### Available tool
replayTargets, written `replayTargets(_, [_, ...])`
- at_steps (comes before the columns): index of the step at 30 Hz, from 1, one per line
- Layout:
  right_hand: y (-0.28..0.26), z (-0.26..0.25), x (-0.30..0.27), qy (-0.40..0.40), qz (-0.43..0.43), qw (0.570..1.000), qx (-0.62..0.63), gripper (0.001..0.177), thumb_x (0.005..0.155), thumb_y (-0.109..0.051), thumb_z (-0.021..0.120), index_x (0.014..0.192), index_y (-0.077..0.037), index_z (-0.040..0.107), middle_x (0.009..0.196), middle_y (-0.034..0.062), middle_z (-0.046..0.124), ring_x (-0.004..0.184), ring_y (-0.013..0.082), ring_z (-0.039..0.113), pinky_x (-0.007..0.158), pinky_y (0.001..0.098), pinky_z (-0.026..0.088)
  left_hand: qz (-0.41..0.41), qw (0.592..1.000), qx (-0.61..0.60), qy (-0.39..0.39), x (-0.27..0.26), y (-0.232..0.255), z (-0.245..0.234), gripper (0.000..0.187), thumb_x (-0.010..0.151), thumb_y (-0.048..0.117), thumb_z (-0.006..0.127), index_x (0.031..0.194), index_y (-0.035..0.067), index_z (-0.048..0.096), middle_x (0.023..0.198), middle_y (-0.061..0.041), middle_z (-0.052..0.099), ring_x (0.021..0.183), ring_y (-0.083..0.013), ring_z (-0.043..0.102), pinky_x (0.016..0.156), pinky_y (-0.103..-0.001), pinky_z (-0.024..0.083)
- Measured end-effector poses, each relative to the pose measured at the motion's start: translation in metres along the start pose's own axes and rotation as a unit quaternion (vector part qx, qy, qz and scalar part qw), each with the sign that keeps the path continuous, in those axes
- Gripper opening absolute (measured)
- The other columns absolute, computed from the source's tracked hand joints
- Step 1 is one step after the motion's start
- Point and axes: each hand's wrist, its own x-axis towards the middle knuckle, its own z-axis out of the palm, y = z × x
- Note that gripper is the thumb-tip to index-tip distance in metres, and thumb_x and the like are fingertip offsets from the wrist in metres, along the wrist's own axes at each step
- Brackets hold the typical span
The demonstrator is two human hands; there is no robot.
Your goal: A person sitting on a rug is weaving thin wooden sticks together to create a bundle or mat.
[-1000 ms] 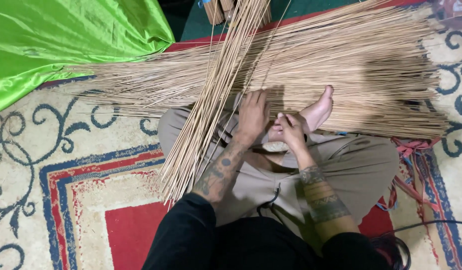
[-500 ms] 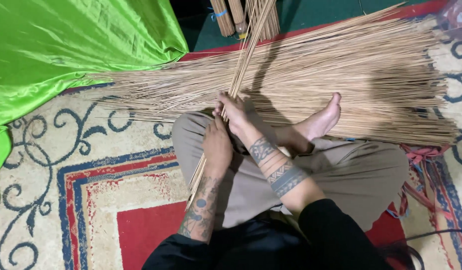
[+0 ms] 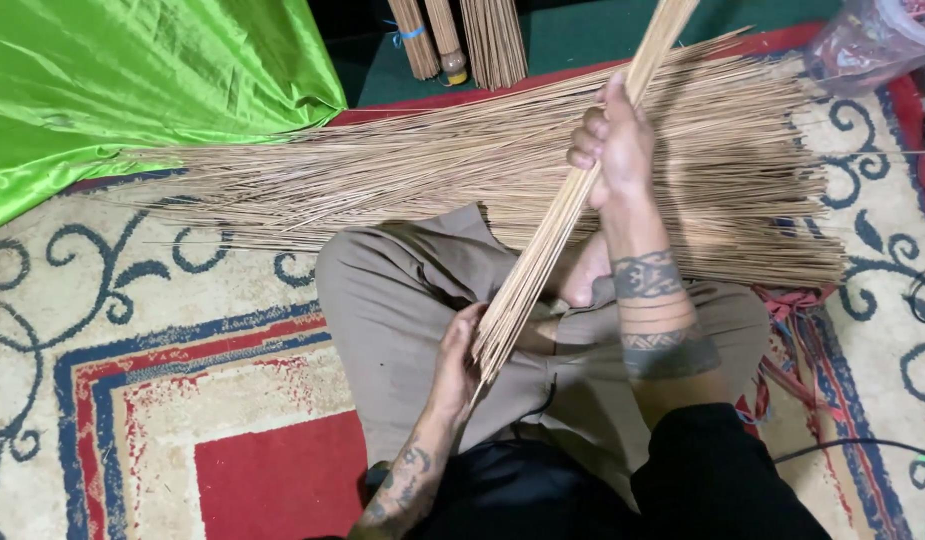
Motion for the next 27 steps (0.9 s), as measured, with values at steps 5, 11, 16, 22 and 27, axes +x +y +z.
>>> replayTargets(5, [-0.037, 0.005, -0.032, -0.057, -0.126, 0.990, -0.014, 0.031, 0.101, -0.044, 0.057, 0.097, -0.013, 0.059, 0.060, -0.0096, 0.044, 0.042, 0.0040, 0.038, 0.036, 0.0193, 0.037, -0.075, 0.971, -0.214, 0.070, 0.024, 0.010, 0.014, 0.057, 0.101, 0.049, 0.050, 0.128, -0.001, 0.057, 0.112, -0.015, 0.066, 0.094, -0.0227, 0.066, 0.080, -0.034, 0.056])
replayTargets(11, [-0.087, 0.004, -0.048, -0.096, -0.259, 0.961, -0.029, 0.035, 0.104, -0.047, 0.059, 0.112, -0.014, 0.055, 0.072, -0.0073, 0.040, 0.050, 0.0054, 0.034, 0.042, 0.0218, 0.034, -0.089, 0.966, -0.240, -0.029, 0.035, 0.013, -0.005, 0.063, 0.100, 0.053, 0.052, 0.128, -0.003, 0.057, 0.104, -0.010, 0.058, 0.096, -0.0208, 0.062, 0.089, -0.037, 0.056])
replayTargets(16, [-0.086, 0.013, -0.066, -0.102, -0.323, 0.941, -0.019, 0.030, 0.107, -0.043, 0.060, 0.114, -0.014, 0.055, 0.071, -0.0050, 0.030, 0.050, 0.0052, 0.024, 0.043, 0.0260, 0.023, -0.047, 0.968, -0.245, 0.027, 0.051, -0.004, -0.004, 0.065, 0.101, 0.056, 0.047, 0.131, -0.001, 0.056, 0.118, -0.017, 0.068, 0.111, -0.0248, 0.067, 0.090, -0.038, 0.056])
replayTargets(22, [-0.032, 0.016, -0.064, -0.097, -0.269, 0.956, -0.068, 0.030, 0.107, -0.041, 0.061, 0.099, -0.014, 0.049, 0.067, -0.0074, 0.039, 0.046, 0.0054, 0.034, 0.037, 0.0210, 0.032, -0.067, 0.957, -0.253, 0.123, 0.084, -0.010, 0.004, 0.056, 0.111, 0.041, 0.023, 0.140, 0.002, 0.052, 0.139, -0.017, 0.059, 0.123, -0.0280, 0.059, 0.110, -0.043, 0.047])
replayTargets(27, [0.048, 0.016, -0.078, -0.012, -0.249, 0.968, -0.031, 0.022, 0.109, -0.023, 0.058, 0.108, -0.001, 0.055, 0.058, 0.0009, 0.040, 0.040, 0.0087, 0.046, 0.036, 0.0270, 0.046, -0.049, 0.956, -0.244, 0.156, 0.103, -0.054, -0.033, 0.053, 0.104, 0.038, 0.045, 0.136, 0.000, 0.062, 0.135, -0.021, 0.066, 0.117, -0.0405, 0.068, 0.096, -0.054, 0.058])
